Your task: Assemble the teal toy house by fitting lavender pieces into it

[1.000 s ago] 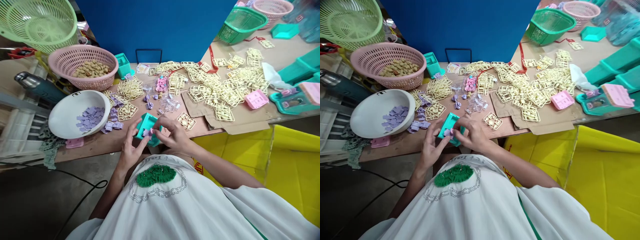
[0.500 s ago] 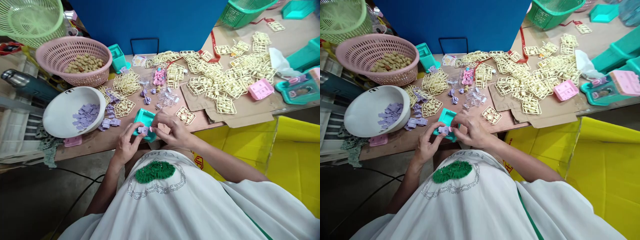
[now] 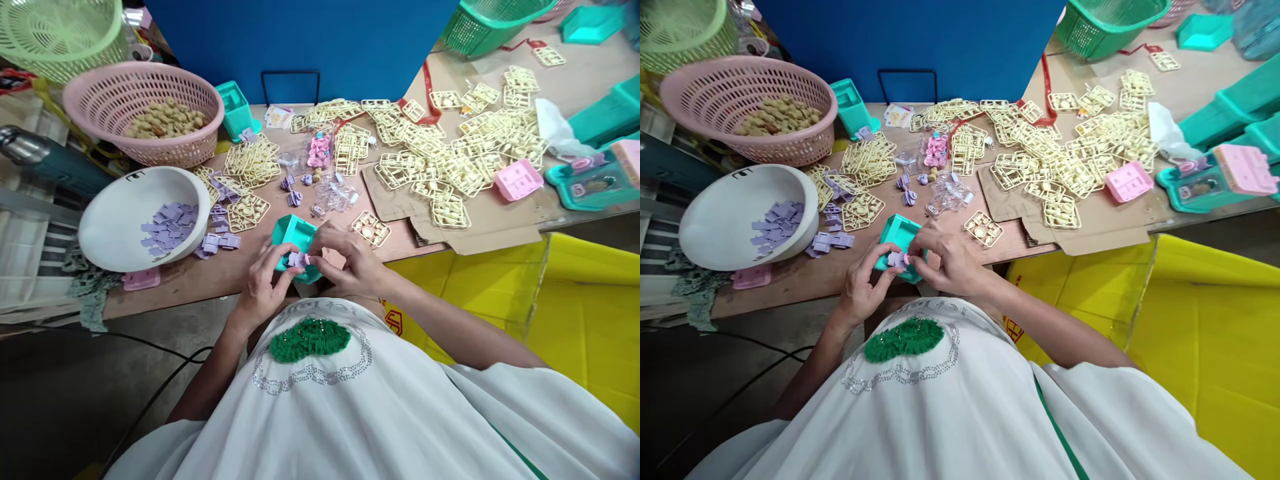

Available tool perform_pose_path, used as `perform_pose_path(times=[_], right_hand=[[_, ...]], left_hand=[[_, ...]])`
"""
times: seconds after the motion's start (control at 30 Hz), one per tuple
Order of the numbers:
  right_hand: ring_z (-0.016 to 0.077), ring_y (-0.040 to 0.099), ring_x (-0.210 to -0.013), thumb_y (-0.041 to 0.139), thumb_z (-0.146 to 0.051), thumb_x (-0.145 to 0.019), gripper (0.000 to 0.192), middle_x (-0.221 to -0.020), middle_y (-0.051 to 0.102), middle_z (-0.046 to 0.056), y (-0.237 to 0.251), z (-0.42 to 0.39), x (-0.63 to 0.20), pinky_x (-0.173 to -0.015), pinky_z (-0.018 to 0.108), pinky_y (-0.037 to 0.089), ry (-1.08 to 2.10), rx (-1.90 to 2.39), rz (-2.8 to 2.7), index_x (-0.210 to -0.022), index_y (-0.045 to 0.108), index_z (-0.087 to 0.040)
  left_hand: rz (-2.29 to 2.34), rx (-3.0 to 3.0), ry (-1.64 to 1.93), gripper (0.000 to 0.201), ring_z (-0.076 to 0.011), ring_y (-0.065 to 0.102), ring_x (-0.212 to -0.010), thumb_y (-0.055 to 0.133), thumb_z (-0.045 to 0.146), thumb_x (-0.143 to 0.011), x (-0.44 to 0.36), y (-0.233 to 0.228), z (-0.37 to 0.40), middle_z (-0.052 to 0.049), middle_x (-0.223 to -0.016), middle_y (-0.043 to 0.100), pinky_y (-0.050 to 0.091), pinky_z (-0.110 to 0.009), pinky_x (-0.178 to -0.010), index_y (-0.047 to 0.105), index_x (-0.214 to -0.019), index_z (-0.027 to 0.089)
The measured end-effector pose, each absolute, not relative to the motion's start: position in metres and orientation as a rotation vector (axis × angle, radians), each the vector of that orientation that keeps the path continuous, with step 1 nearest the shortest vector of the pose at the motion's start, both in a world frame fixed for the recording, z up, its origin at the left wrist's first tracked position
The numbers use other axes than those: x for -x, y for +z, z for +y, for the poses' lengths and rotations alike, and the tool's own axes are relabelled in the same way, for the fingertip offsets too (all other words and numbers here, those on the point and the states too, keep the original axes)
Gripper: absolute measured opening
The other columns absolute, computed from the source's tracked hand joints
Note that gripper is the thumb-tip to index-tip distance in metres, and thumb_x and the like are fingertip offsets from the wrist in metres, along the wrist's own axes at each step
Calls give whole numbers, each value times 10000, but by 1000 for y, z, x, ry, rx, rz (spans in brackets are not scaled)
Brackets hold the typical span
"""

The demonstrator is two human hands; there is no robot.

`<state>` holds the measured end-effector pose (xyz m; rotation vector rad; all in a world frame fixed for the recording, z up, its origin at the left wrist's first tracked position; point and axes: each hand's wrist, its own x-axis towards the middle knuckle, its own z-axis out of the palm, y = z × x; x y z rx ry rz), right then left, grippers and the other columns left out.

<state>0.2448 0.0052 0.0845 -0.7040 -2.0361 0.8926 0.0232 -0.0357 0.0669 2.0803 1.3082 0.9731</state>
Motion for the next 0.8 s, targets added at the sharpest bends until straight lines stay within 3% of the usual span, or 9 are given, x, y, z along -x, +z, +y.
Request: perform_pose_path(times=[0.37, 0.8], right_hand=[[184, 545, -771, 554, -134, -1007, 119, -814, 627, 22, 89, 2, -244, -777, 349, 427, 725, 666, -2131, -922, 593, -208], [223, 501, -804, 546, -97, -976, 142, -811, 602, 47, 100, -3, -235, -760, 362, 422, 643, 740, -2255, -895, 556, -214]], left_hand=[[1307, -2106, 1008, 227, -229, 738, -1045, 584, 375, -1033, -29, 68, -38, -58, -1112, 788, 485, -431, -1185, 665, -1194, 236], [1297, -2058, 1006, 244, -246, 719, -1112, 587, 331, -1020, -26, 64, -37, -66, -1138, 770, 480, -445, -1187, 663, -1234, 240]])
